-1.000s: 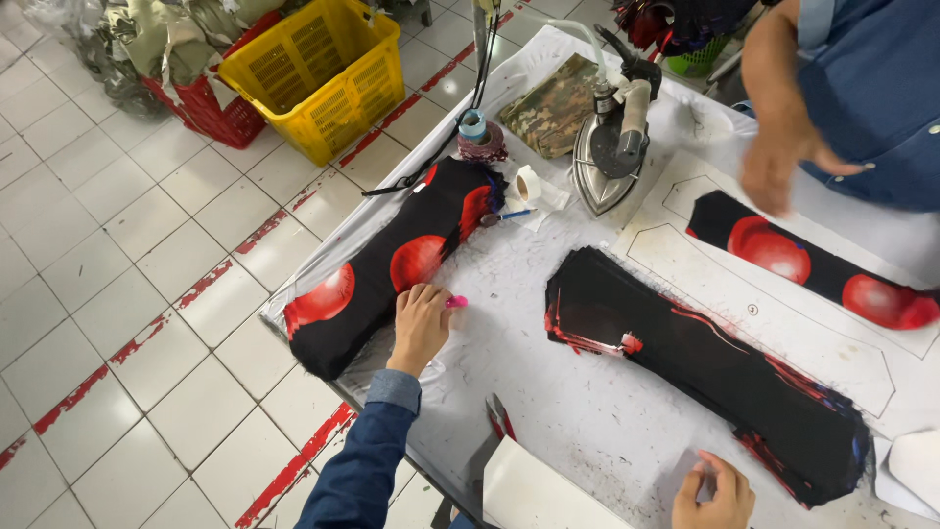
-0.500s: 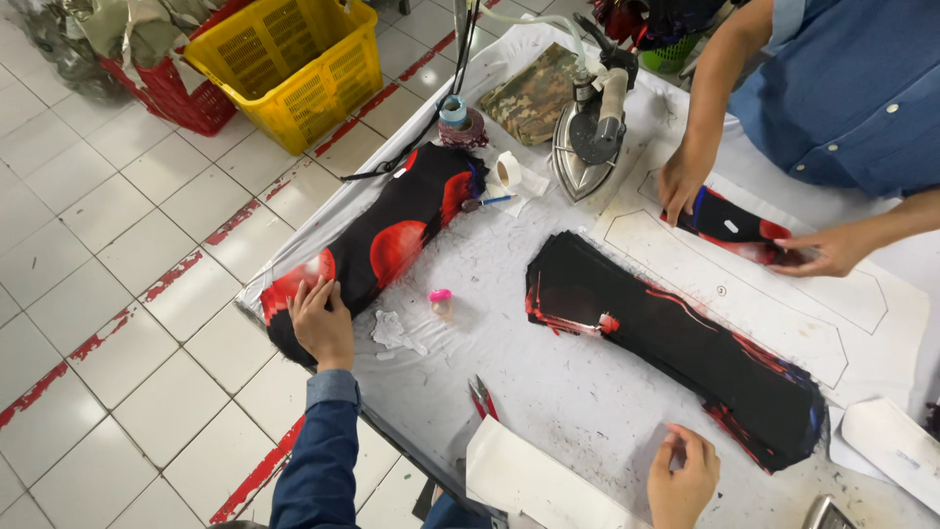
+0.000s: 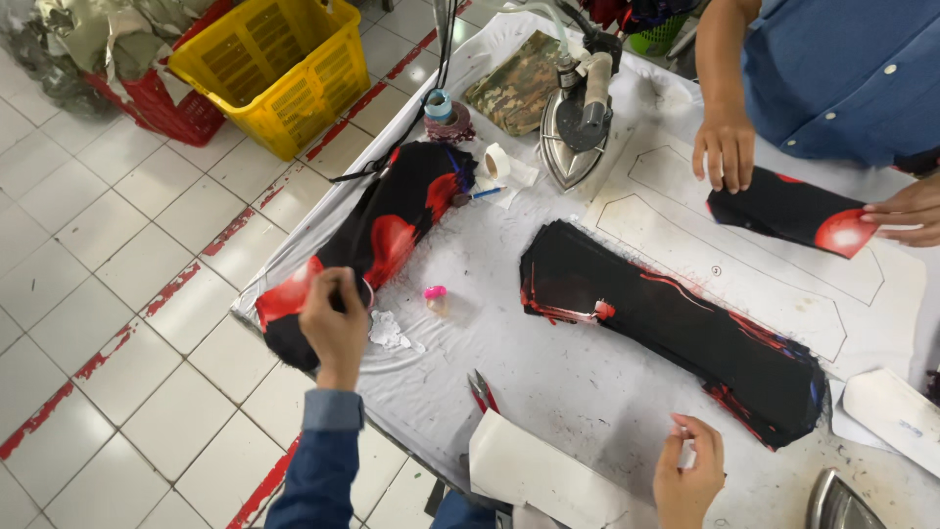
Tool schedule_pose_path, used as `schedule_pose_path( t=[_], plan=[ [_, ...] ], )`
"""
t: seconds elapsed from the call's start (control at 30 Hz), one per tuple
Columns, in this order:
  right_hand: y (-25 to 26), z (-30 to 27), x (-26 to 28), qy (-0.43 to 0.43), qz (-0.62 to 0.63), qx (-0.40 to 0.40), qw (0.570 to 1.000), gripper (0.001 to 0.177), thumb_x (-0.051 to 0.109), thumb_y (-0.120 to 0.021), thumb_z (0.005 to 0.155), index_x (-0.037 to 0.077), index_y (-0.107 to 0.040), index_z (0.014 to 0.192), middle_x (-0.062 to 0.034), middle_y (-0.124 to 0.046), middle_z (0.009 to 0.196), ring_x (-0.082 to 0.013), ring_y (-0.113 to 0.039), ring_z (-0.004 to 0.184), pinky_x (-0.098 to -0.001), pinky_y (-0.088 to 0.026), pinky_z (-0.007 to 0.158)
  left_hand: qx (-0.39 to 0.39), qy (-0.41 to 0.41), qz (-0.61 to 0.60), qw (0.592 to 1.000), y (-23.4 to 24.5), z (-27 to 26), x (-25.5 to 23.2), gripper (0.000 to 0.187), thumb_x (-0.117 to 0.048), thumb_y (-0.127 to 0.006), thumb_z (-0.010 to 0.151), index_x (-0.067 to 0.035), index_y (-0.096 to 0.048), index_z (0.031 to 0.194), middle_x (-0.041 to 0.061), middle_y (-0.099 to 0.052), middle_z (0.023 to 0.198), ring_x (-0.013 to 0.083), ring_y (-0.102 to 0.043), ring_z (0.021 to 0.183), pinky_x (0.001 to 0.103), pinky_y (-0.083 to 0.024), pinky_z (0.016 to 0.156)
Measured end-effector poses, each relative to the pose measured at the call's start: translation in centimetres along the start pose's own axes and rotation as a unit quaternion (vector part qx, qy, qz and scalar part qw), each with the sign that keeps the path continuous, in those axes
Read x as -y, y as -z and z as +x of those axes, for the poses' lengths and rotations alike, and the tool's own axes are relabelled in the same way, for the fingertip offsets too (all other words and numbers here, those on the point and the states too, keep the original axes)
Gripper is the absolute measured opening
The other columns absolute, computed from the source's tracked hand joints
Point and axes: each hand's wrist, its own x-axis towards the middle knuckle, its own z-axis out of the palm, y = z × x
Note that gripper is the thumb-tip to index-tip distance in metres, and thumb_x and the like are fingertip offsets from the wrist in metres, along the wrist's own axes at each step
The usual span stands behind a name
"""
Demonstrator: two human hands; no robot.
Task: The person places a white paper pattern onto a piece of black fabric with red designs, aligns it, and uses a steam iron to press the pattern onto the fabric. They repeat this process with additional fabric pieces, using a red tool to trim or adjust the pattern edges before ironing.
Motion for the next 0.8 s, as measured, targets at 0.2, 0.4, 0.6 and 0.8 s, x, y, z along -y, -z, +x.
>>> schedule_pose_path(
  t=[0.2,0.4,0.6,0.8],
  plan=[
    [-1.2,-1.2,8.3,-0.293,0.605,0.449,0.589,0.076,0.056,-0.023,0.089,-0.004,-0.06,0.117,-0.0232,-0.065,0.115,-0.0363,-0.061,0.106,-0.05,-0.045,0.088,0.483,-0.005,-0.343,0.805,1.6,-7.9,-17.8,0.011,-0.002,-0.056,0.081,-0.009,-0.062,0.086,0.003,-0.068,0.085,0.0158,-0.065,0.077,0.026,-0.05,0.072],
    [2.5,3.6,11.5,-0.534,0.594,0.166,0.578,0.05,0.03,-0.045,0.093,-0.011,-0.055,0.12,-0.0247,-0.058,0.096,-0.0278,-0.055,0.087,-0.0293,-0.044,0.084,0.774,0.001,-0.311,0.552,4.0,-9.7,-22.9,0.012,-0.026,-0.059,0.088,-0.015,-0.064,0.089,-0.004,-0.068,0.092,0.0121,-0.064,0.084,0.024,-0.047,0.082],
    [7.9,5.0,9.3,-0.502,0.573,-0.003,0.648,0.029,0.01,-0.05,0.089,0.006,-0.057,0.117,-0.0099,-0.062,0.112,-0.0212,-0.058,0.104,-0.0328,-0.046,0.093,0.831,-0.192,-0.066,0.518,1.1,-12.6,-14.5,0.016,-0.036,-0.059,0.074,-0.025,-0.068,0.082,0.002,-0.062,0.081,0.0249,-0.059,0.084,0.039,-0.044,0.07],
    [9.0,3.8,14.1,-0.537,0.5,-0.026,0.679,0.044,-0.003,-0.042,0.086,0.003,-0.048,0.129,-0.0103,-0.054,0.127,-0.0234,-0.05,0.116,-0.0374,-0.04,0.1,0.447,-0.076,0.091,0.887,-6.2,-7.6,-2.9,0.018,-0.02,-0.059,0.083,-0.015,-0.064,0.099,0.004,-0.061,0.109,0.0277,-0.053,0.104,0.042,-0.046,0.082]
  ],
)
